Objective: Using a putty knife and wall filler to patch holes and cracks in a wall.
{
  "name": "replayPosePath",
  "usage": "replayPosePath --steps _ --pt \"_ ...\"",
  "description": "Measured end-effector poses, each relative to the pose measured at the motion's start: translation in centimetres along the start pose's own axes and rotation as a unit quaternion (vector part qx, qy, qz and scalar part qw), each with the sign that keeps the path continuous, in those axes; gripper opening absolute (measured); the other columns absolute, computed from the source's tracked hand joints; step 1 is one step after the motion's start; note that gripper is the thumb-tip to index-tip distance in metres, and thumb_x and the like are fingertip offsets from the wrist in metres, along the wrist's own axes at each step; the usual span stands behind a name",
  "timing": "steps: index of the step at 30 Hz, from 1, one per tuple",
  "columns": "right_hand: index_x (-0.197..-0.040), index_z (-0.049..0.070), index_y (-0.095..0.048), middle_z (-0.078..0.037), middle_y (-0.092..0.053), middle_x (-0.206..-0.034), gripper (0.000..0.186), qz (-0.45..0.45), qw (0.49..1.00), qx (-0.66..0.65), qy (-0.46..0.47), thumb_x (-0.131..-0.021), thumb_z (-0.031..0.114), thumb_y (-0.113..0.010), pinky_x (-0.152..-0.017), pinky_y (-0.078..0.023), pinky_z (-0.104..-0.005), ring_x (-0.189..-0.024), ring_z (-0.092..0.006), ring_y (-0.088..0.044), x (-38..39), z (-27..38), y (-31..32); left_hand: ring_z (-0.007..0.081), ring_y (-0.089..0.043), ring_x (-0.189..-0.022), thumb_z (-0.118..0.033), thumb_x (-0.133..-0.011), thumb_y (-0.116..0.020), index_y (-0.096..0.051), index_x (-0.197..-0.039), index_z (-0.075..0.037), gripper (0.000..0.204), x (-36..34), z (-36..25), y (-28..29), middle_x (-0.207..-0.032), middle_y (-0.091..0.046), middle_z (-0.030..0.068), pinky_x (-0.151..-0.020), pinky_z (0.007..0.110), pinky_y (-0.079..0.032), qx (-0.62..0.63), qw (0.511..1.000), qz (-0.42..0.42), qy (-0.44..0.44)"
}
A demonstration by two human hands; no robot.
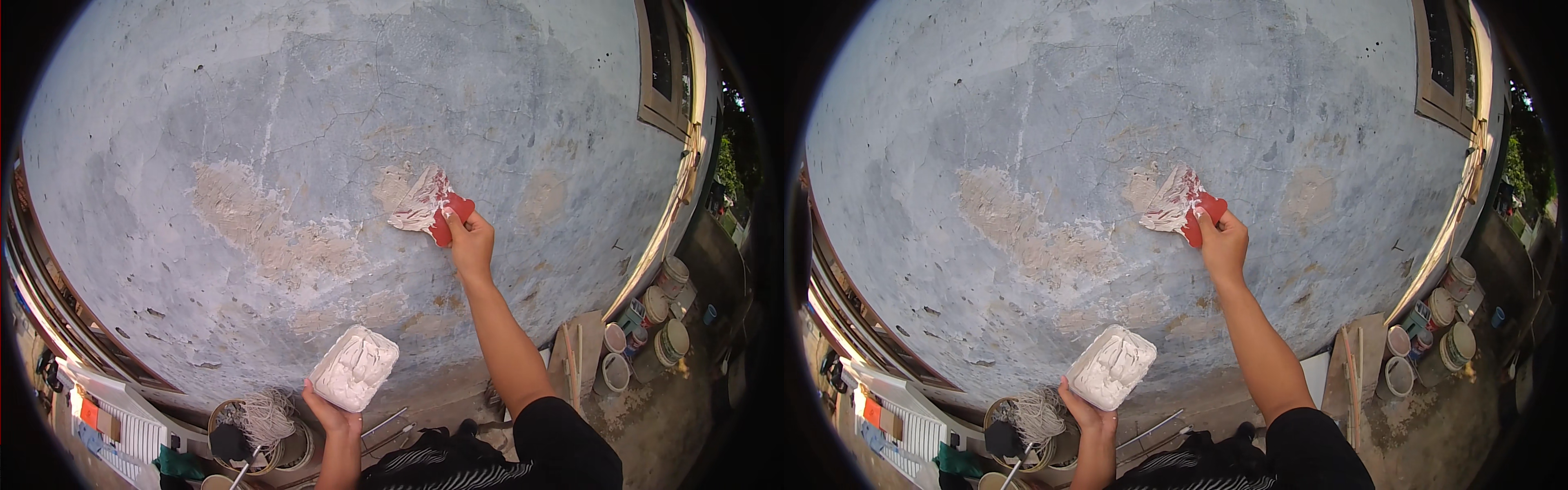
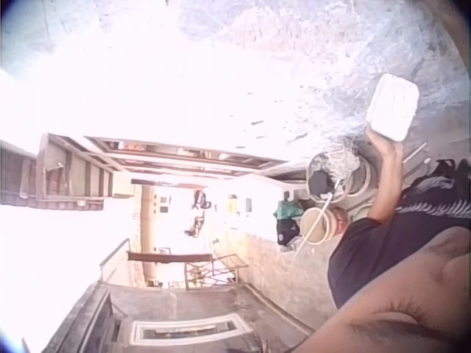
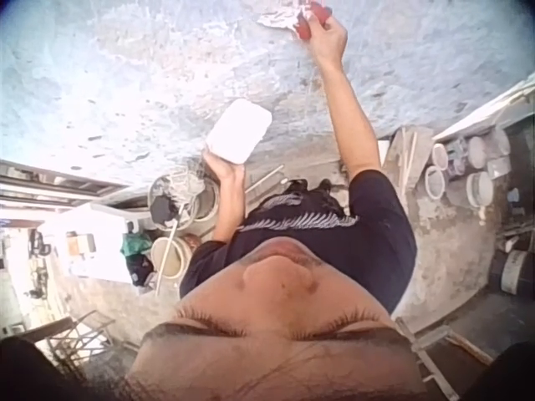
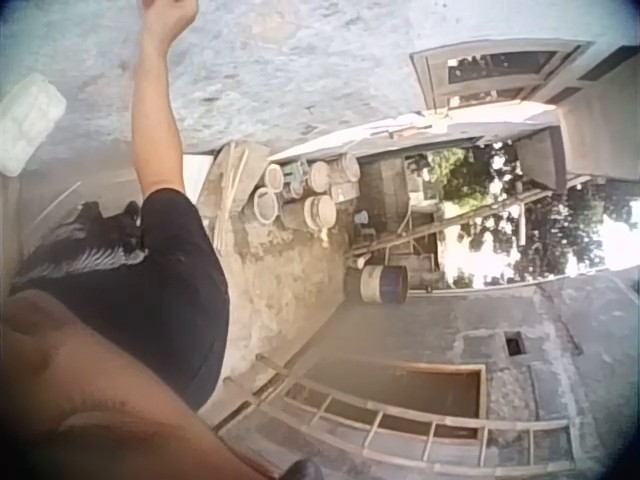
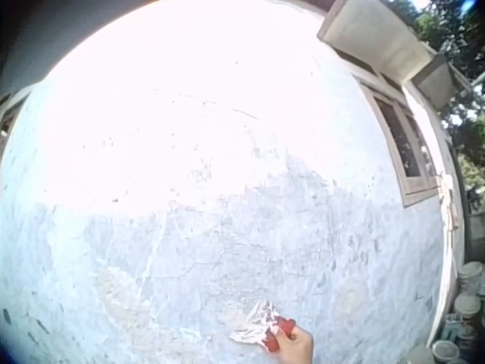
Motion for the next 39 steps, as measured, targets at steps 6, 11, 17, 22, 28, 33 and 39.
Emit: replayPosePath --steps 6,11,17,22,28,33,39 --pt "-0.105 0.000 -0.071 -0.001 -0.069 -0.084 0.014 -0.039 0.997 -0.001 -0.072 -0.095 0.009 -0.066 -0.056 -0.047 -0.0215 -0.070 -0.0047 -0.060 3.4 -1.7 6.1 0.0351 -0.054 -0.127 -0.056 -0.096 -0.039 -0.044 -0.141 0.000 0.073 -0.2 -0.1 -0.3 -0.141 -0.053 0.0178 -0.107 0.048 -0.044 0.004 1.000 -0.005 0.009" --pt "-0.108 -0.001 -0.070 -0.003 -0.070 -0.091 0.016 -0.052 0.996 -0.008 -0.070 -0.096 0.009 -0.066 -0.063 -0.050 -0.0223 -0.076 -0.0058 -0.062 7.3 -2.0 10.2 0.0348 -0.054 -0.127 -0.055 -0.096 -0.038 -0.045 -0.141 0.001 0.072 -0.4 0.9 -1.5 -0.141 -0.053 0.0174 -0.107 0.047 -0.043 -0.009 1.000 0.010 0.027" --pt "-0.105 -0.003 -0.071 -0.005 -0.072 -0.093 0.015 0.092 0.995 0.026 -0.039 -0.092 0.005 -0.068 -0.073 -0.052 -0.0270 -0.084 -0.0114 -0.065 12.2 2.4 8.0 0.0336 -0.055 -0.127 -0.056 -0.096 -0.039 -0.046 -0.140 0.001 0.072 -0.3 2.1 -2.9 -0.139 -0.054 0.0175 -0.107 0.045 -0.044 -0.021 0.997 0.025 0.063" --pt "-0.095 -0.002 -0.073 -0.010 -0.072 -0.087 0.015 0.238 0.947 0.197 0.083 -0.080 -0.005 -0.071 -0.070 -0.051 -0.0293 -0.078 -0.0187 -0.067 14.1 5.3 4.8 0.0334 -0.055 -0.126 -0.057 -0.096 -0.039 -0.046 -0.140 0.001 0.073 0.0 2.3 -3.7 -0.139 -0.054 0.0176 -0.106 0.045 -0.044 -0.037 0.996 0.035 0.071" --pt "-0.092 0.005 -0.074 -0.009 -0.072 -0.088 0.014 0.264 0.890 0.294 0.227 -0.079 0.001 -0.072 -0.066 -0.053 -0.0324 -0.075 -0.0250 -0.067 16.8 5.0 1.9 0.0332 -0.057 -0.124 -0.057 -0.096 -0.039 -0.047 -0.140 0.001 0.073 0.6 2.3 -3.5 -0.138 -0.056 0.0175 -0.105 0.044 -0.044 -0.044 0.996 0.038 0.071" --pt "-0.093 0.003 -0.073 -0.010 -0.070 -0.084 0.017 0.286 0.889 0.289 0.209 -0.077 0.000 -0.073 -0.064 -0.053 -0.0333 -0.073 -0.0263 -0.067 20.0 4.4 -0.1 0.0315 -0.059 -0.120 -0.056 -0.096 -0.038 -0.049 -0.138 0.000 0.071 1.1 2.2 -3.3 -0.133 -0.059 0.0163 -0.103 0.043 -0.046 -0.060 0.996 0.024 0.067" --pt "-0.095 0.001 -0.072 -0.011 -0.067 -0.084 0.014 0.374 0.897 0.221 0.083 -0.081 0.000 -0.071 -0.062 -0.051 -0.0297 -0.071 -0.0194 -0.066 21.4 4.3 -0.8 0.0297 -0.061 -0.116 -0.055 -0.097 -0.038 -0.051 -0.136 0.000 0.069 0.8 2.1 -2.1 -0.130 -0.061 0.0149 -0.101 0.042 -0.047 -0.059 0.997 0.002 0.057"
Point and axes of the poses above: each hand's wrist, its own x-axis away from the middle knuckle, its own y-axis out of the back of the hand, z = x × y, the point moved 6 cm from there along -x, towards the middle knuckle
